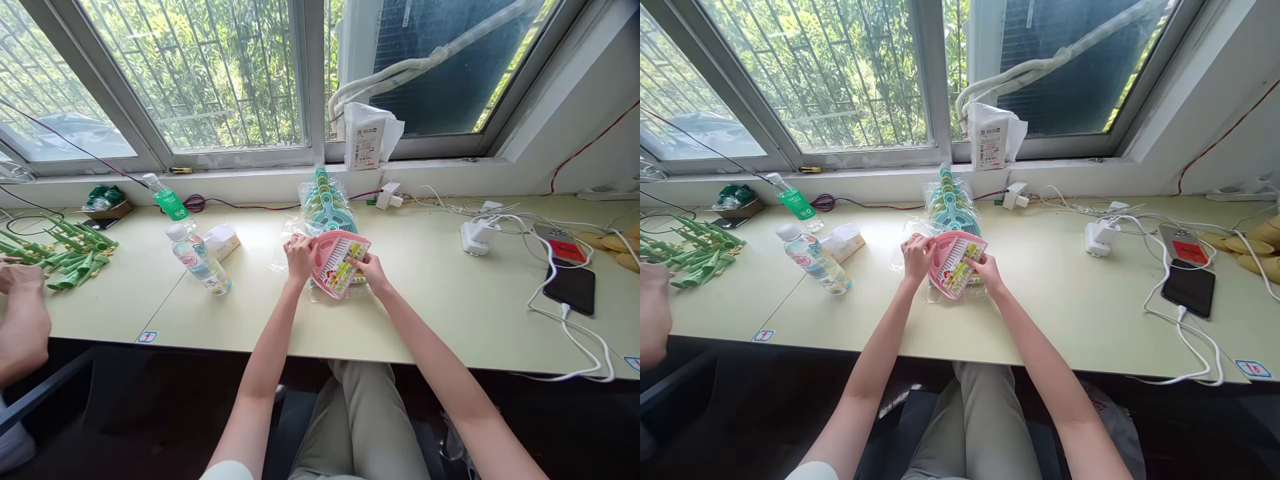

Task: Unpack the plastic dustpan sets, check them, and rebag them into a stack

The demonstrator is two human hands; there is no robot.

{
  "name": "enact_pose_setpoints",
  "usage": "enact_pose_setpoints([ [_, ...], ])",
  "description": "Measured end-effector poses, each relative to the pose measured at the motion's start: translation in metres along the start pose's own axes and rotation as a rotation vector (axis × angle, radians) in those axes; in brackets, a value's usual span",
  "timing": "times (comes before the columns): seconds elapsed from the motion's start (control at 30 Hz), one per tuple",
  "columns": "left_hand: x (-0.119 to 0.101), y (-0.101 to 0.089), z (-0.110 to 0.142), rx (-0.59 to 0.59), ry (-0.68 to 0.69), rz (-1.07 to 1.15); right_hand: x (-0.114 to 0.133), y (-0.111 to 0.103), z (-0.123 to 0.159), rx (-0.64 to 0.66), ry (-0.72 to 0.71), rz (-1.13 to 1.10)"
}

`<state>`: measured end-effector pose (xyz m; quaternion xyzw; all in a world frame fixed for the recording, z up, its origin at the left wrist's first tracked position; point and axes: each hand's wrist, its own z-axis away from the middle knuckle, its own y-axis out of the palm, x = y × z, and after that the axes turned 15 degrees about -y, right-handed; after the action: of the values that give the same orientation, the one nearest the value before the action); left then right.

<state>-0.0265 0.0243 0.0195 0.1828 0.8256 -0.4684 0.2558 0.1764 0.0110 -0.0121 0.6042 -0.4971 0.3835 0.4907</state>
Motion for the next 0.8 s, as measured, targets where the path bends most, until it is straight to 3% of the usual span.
enact_pose_setpoints([
  [0.23,-0.004,-0.005,-0.001,-0.075,0.029,0.181,0.004,0.001,0.001,0.018,0.029,-0.005],
  [0.4,-0.009,0.000,0.002,0.315,0.226,0.246,-0.003,0.005,0.002,-0.063,0.033,-0.077],
  [0.47,-0.012,0.002,0.006,0.323,0.244,0.225,-0.008,0.006,0.003,-0.127,0.014,-0.116],
  [0.53,-0.014,0.002,0.009,0.145,0.160,0.221,-0.010,0.007,0.004,-0.185,-0.007,-0.151],
  [0.6,-0.013,0.001,0.009,-0.095,-0.004,0.270,-0.008,0.008,0.005,-0.230,-0.024,-0.180],
  [0.67,-0.009,0.001,0.006,-0.254,-0.204,0.382,-0.004,0.008,0.006,-0.254,-0.036,-0.198],
  [0.73,-0.005,0.003,0.002,-0.206,-0.398,0.589,0.000,0.009,0.007,-0.256,-0.041,-0.211],
  [0.8,-0.004,0.006,0.000,0.044,-0.553,0.878,0.002,0.010,0.008,-0.245,-0.042,-0.227],
])
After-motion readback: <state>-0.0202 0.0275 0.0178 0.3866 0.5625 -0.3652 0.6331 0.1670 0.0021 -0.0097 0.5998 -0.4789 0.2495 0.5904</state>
